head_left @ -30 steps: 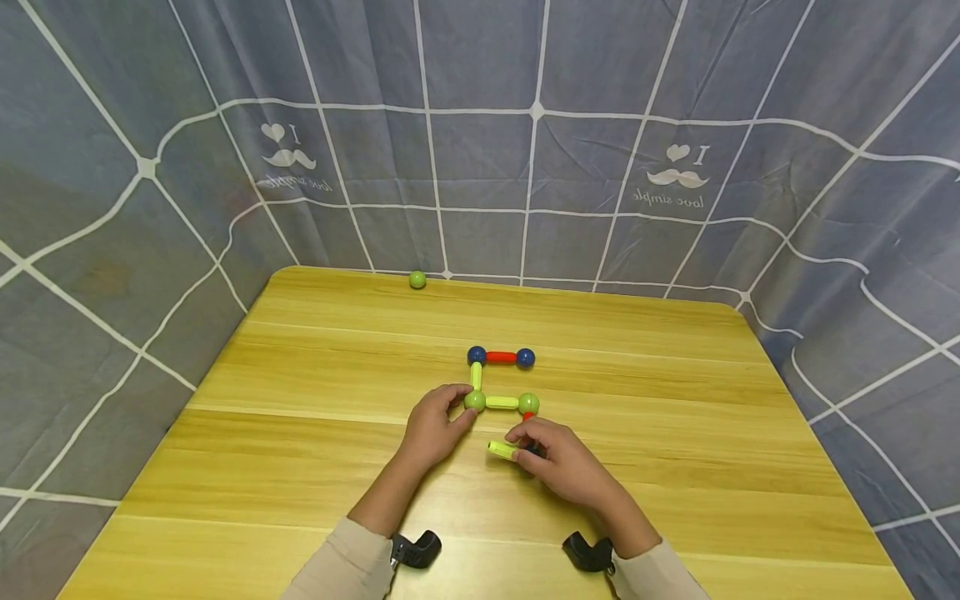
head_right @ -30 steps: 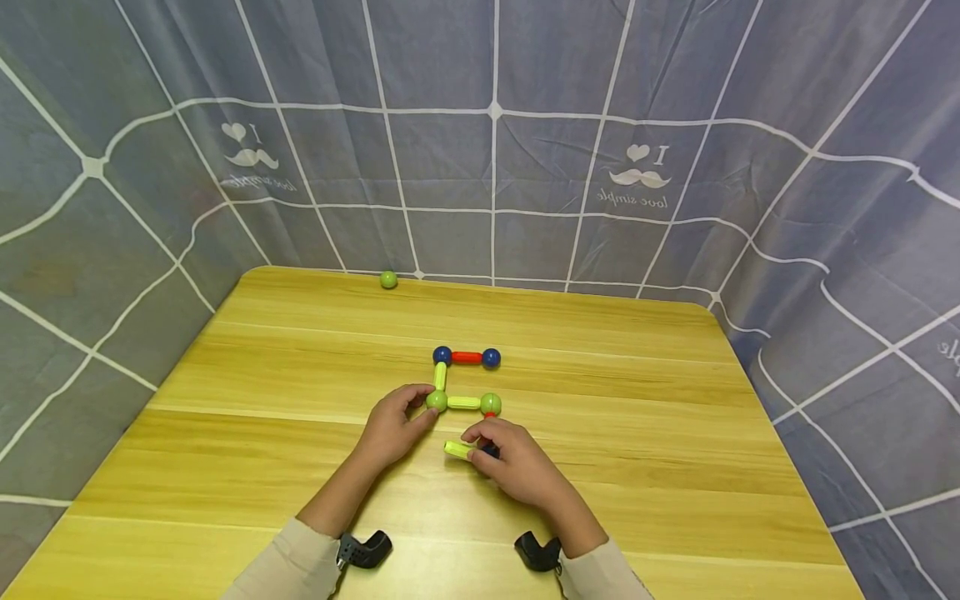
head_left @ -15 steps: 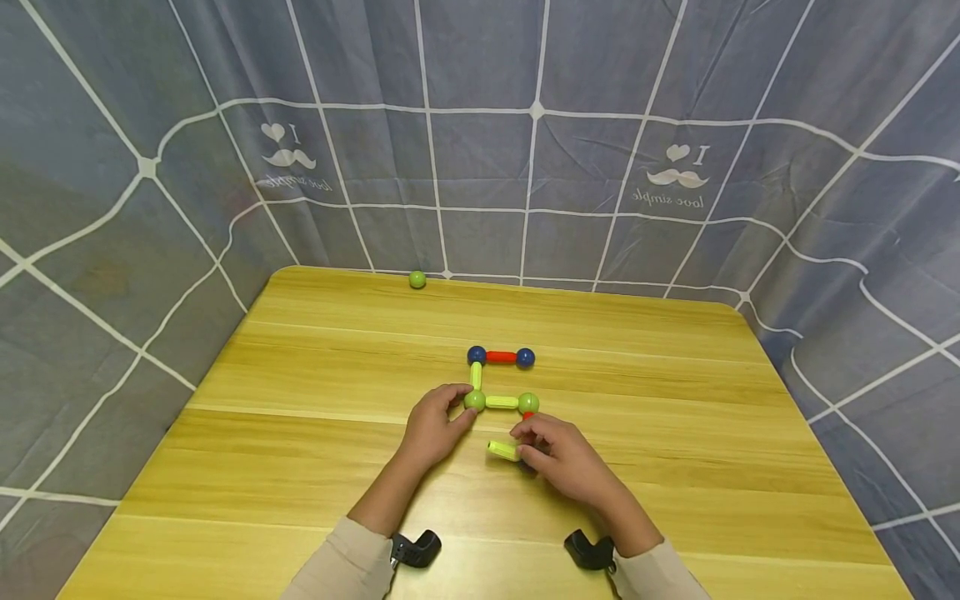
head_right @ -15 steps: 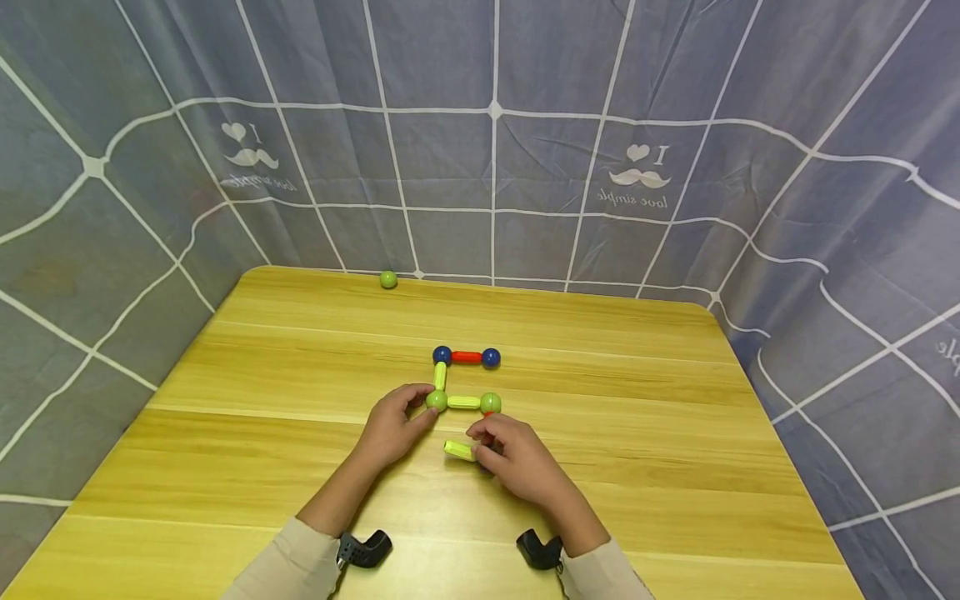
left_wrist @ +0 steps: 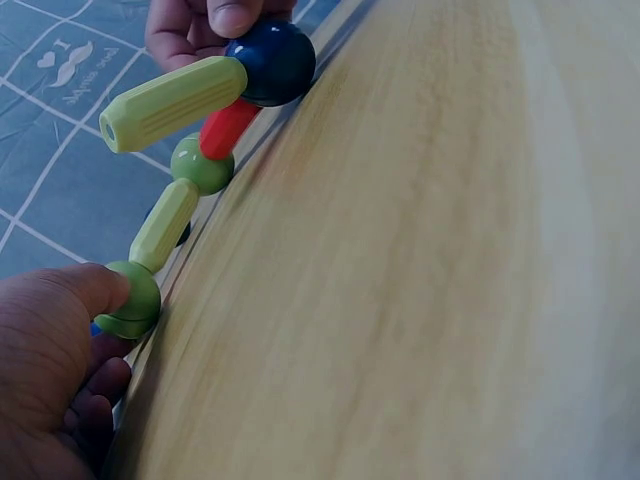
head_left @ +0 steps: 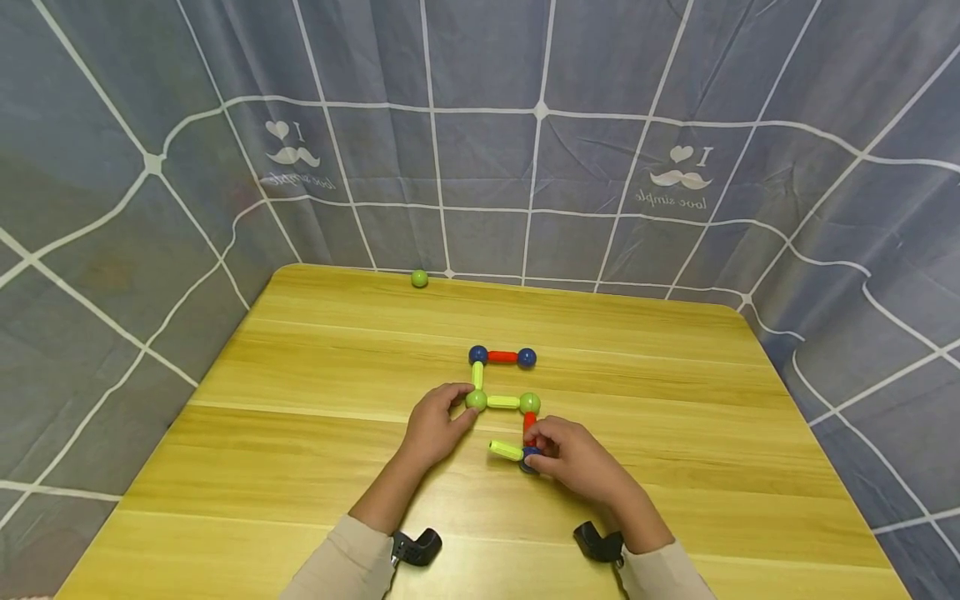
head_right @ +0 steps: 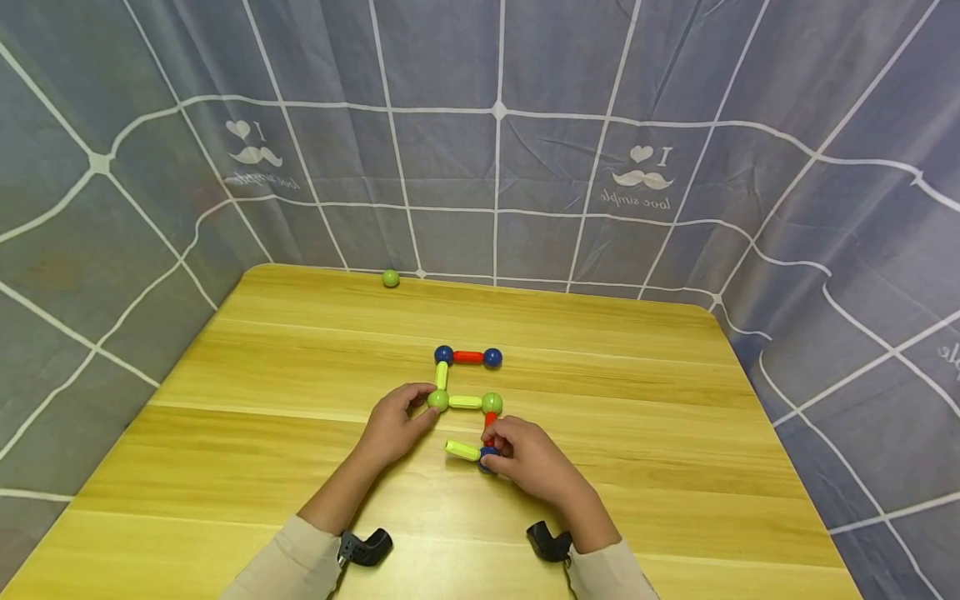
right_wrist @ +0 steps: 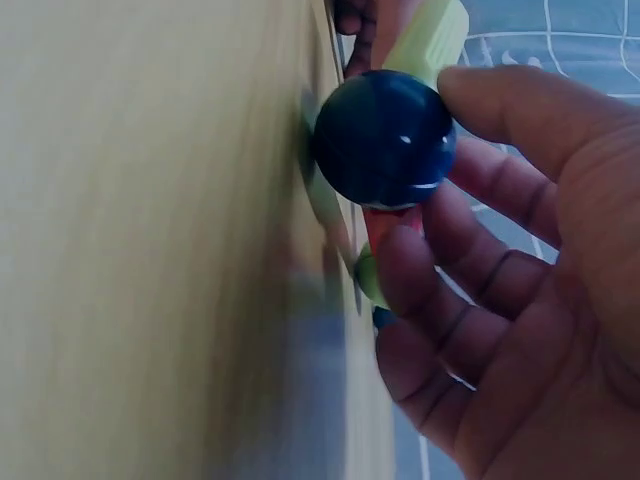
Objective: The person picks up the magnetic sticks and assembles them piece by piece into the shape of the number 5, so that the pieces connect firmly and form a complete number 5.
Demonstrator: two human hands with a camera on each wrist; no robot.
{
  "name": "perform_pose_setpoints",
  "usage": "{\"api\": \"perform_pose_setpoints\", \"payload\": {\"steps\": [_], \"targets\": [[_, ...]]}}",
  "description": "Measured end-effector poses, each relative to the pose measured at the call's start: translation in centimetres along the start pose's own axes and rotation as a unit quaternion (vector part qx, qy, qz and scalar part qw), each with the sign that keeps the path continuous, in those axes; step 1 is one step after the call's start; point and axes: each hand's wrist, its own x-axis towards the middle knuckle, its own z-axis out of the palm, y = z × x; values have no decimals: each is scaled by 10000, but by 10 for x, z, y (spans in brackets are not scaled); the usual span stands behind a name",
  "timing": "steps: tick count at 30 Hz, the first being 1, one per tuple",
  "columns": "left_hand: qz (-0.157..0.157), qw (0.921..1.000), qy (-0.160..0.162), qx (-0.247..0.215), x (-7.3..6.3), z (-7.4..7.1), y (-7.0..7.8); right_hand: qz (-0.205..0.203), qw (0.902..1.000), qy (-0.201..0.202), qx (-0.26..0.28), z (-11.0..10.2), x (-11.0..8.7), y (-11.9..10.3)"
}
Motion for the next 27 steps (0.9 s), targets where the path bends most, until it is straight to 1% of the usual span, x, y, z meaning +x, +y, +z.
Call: {"api": "perform_pose_setpoints", "payload": {"steps": [12, 20, 27], "targets": [[20, 10000, -17, -51, -1, -2, 1, 22, 9992, -343, -192, -2, -6, 5], [-19, 10000, -55, -69, -2, -1, 0, 86, 9986, -525, 77, -1, -9, 10], [-88, 9999, -99, -97, -1, -2, 1, 91, 9980, -558, 298, -3, -8, 11]]}}
